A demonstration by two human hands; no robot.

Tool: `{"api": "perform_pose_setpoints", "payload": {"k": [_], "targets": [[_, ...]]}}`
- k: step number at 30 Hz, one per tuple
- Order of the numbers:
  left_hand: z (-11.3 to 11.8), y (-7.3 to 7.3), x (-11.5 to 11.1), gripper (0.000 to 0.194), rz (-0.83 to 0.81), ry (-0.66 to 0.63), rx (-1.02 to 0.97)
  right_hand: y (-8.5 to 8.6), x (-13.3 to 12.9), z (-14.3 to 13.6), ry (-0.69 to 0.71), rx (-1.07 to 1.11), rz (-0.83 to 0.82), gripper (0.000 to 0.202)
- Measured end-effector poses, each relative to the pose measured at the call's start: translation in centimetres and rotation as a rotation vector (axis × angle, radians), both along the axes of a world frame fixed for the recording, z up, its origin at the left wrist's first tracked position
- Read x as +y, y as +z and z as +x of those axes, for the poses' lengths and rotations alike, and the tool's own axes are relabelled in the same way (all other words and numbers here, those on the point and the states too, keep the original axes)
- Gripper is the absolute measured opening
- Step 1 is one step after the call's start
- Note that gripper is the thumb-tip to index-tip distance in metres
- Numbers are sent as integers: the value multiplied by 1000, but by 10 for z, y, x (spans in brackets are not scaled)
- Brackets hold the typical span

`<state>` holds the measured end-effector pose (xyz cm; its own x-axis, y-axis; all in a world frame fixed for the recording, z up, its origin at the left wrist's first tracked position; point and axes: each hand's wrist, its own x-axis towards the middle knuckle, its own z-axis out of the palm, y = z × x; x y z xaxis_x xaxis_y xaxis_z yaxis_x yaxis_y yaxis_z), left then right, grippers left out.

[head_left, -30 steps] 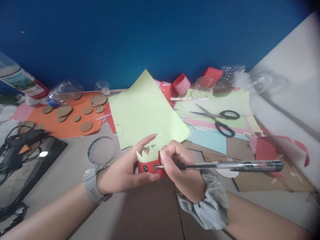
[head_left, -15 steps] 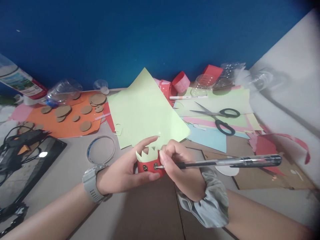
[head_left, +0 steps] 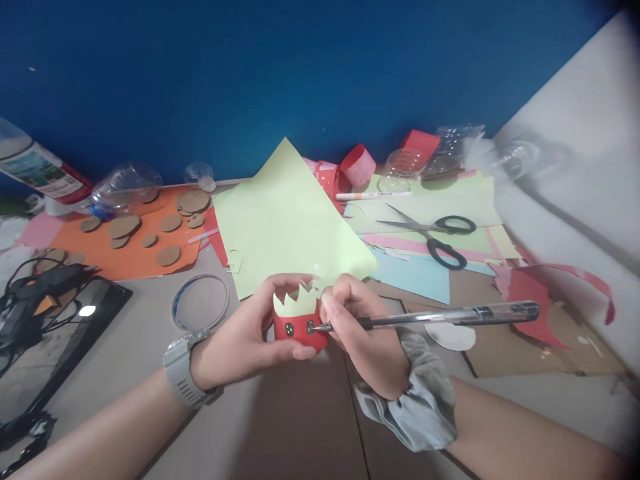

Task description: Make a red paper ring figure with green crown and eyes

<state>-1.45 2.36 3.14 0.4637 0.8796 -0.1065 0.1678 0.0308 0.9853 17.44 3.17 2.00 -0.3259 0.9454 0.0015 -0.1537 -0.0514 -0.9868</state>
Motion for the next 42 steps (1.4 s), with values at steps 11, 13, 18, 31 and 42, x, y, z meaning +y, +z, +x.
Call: {"api": "perform_pose_setpoints", "payload": {"k": [11, 13, 18, 31, 42], "targets": [[9, 8, 2, 57, -24, -54, 96, 1, -8, -4, -6, -52, 158, 27], [11, 11, 2, 52, -8, -45, 165, 0, -9, -4, -7, -61, 169, 26], [13, 15, 2, 57, -11, -62, 198, 0, -9, -3, 14, -74, 189, 26], [9, 8, 2, 61, 21, -83, 189, 4, -8, -4, 23, -118, 228, 28], [8, 8, 2, 63, 6, -78, 177, 5, -8, -3, 27, -107, 204, 28]]}}
